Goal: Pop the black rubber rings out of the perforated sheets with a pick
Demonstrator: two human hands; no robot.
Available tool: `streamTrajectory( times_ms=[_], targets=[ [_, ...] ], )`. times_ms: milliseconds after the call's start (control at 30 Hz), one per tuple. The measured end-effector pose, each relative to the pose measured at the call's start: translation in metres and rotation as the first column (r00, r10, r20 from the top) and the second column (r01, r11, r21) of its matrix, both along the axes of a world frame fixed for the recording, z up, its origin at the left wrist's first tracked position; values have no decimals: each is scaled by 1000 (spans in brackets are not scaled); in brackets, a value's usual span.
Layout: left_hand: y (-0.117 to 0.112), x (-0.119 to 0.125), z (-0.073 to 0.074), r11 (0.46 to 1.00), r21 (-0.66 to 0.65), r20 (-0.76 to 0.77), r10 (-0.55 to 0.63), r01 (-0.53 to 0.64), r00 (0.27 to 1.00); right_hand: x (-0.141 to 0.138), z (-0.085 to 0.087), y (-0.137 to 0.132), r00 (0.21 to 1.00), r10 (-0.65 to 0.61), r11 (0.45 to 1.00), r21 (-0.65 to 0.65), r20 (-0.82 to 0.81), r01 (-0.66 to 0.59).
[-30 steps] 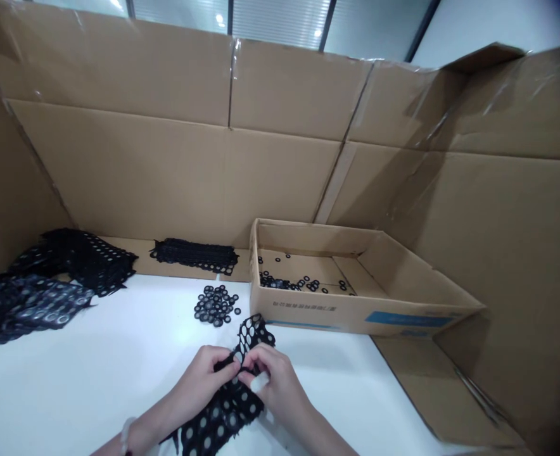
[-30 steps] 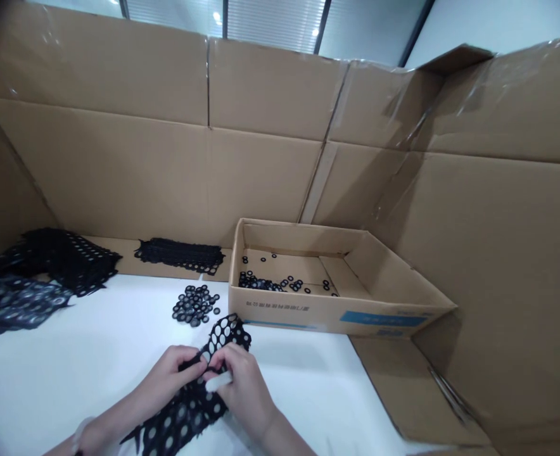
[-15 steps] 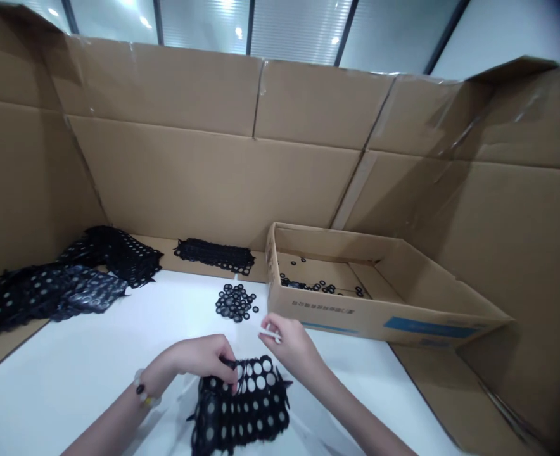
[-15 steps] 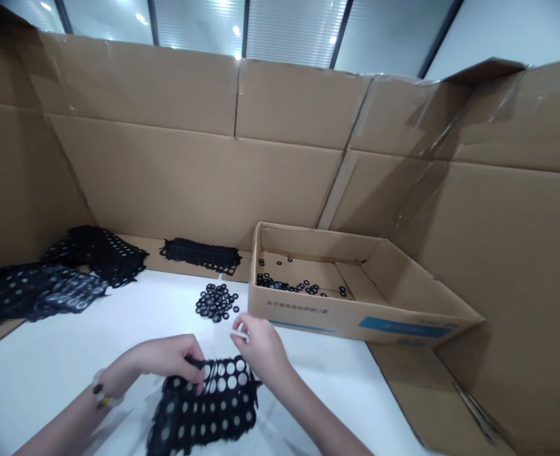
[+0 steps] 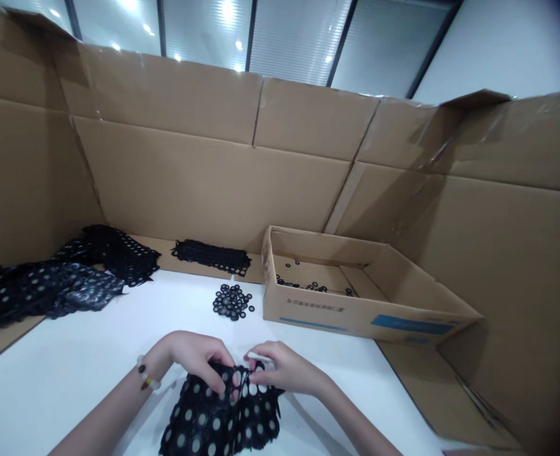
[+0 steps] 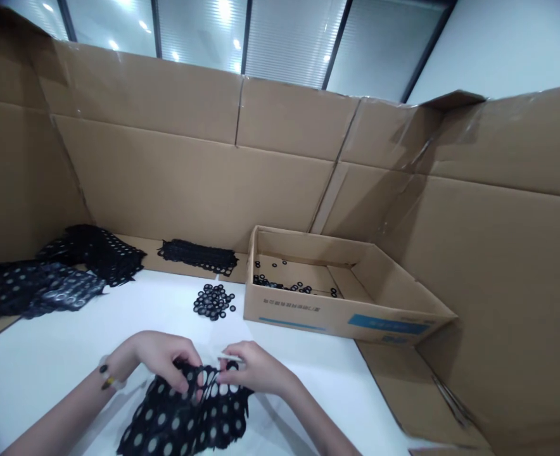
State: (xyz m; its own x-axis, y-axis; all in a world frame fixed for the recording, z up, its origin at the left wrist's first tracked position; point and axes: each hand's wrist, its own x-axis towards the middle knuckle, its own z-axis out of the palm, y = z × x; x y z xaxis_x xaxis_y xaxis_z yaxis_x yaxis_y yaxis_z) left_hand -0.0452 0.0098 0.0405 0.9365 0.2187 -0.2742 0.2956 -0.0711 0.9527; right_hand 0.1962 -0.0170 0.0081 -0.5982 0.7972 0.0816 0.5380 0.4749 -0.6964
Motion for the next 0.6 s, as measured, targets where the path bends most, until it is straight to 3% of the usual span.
streamTrajectory(
  times_ms=[67,167,267,367,467,533,600],
  targets=[
    [2,-3,0,1000,2,-1,8,-8,1000,9,1,-8,999,15,1000,-24,52,-14],
    [6,-6,-5,974,186,-118,150,-126,982,23,10,-9,995,-25,999,-25,98,28],
    [5,0,-17,893,366,-150,336,-264,930,39,25,-4,988,-8,1000,-28,156,13],
    [-2,14,-29,764,498,-76,511,-411,856,53,37,1,969,-136,990,71,204,124],
    [-11,28,-39,644,583,-18,620,-495,784,59,44,-1,939,-329,927,222,95,303],
    [-13,33,-43,607,608,-10,650,-511,760,57,44,-5,934,-352,916,182,-61,357],
    [-13,35,-45,593,618,-9,663,-517,749,51,39,-10,919,-338,933,60,-201,356]
  ],
)
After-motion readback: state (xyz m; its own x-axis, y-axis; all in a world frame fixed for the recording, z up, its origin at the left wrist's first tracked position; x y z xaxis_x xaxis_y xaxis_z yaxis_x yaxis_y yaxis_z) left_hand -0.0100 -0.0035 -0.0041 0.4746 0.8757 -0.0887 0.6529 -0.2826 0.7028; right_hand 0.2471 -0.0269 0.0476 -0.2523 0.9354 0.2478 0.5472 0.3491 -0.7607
